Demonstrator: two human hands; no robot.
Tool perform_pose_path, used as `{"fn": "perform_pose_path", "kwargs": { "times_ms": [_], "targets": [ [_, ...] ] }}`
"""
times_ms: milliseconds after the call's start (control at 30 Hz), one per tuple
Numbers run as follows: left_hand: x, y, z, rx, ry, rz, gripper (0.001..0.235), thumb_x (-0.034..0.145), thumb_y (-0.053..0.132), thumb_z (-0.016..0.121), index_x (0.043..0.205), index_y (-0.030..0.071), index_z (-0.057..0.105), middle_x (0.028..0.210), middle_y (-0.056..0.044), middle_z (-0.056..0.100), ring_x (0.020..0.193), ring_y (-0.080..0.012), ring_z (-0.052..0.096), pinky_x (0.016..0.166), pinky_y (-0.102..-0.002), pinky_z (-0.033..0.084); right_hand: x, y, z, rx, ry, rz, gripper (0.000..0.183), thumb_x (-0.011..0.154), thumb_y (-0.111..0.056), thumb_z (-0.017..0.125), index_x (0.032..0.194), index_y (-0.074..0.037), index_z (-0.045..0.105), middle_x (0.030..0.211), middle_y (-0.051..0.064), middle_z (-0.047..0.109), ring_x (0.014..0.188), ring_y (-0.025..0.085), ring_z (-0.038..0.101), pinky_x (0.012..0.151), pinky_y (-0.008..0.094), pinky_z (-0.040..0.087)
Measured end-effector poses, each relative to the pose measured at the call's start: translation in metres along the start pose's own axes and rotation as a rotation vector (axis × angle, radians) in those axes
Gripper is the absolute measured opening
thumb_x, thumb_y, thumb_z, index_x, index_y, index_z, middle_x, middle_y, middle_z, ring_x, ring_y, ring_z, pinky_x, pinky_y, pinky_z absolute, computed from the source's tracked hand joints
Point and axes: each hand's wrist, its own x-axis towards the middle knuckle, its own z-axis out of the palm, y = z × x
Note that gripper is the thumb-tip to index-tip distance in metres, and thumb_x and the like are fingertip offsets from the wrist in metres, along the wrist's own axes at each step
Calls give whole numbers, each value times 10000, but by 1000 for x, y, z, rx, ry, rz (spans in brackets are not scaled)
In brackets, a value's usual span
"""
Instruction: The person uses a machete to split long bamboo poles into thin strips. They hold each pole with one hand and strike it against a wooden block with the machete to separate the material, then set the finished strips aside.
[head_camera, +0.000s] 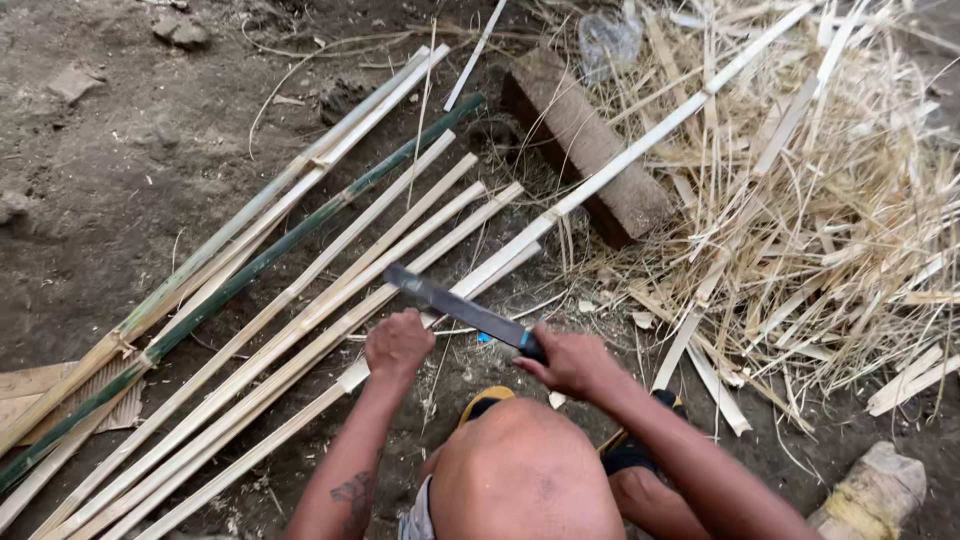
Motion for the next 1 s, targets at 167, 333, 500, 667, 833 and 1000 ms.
{"fn": "perform_pose_path", "kwargs": {
  "times_ms": [167,333,500,667,833,1000],
  "targets": [
    [-8,-40,11,0,148,97,198,941,201,583,808,67,644,609,-74,629,459,-136,568,393,-318,517,1,26,-9,253,102,437,670,961,-627,488,1362,-91,460,807,164,743,740,330,747,706,472,602],
    [11,-9,29,-50,76,33,215,941,186,613,757,75,632,575,-56,599,432,-127,515,372,-330,500,5,8,0,201,93,181,596,973,-676,490,1171,-119,564,849,162,726,763,349,725,708,485,582],
    [-23,-44,20,-3,109,91,219,953,171,596,746,103,625,542,-46,576,406,-112,469,408,-319,406,8,15,-11,96,283,309,631,977,-659,488,1170,-58,498,834,208,720,764,386,719,660,526,593],
    [-23,-32,4,-13,-1,-31,198,945,201,596,780,95,617,583,-33,571,427,-112,457,386,-312,447,10,1,1,267,44,338,531,951,-623,506,1129,-123,542,849,164,752,751,326,749,705,475,601],
    [-27,-16,-4,172,-19,153,413,1139,246,479,780,115,635,602,-39,621,425,-136,510,354,-331,494,10,2,-3,260,-43,160,470,903,-558,594,1111,-137,592,885,142,750,768,318,736,696,461,607],
    [-42,-59,-12,-28,154,40,236,903,319,680,823,98,667,664,-116,686,534,-221,651,503,-407,580,5,20,-33,119,93,437,565,981,-618,534,1219,-105,528,856,171,738,768,317,745,692,462,590]
  ]
}}
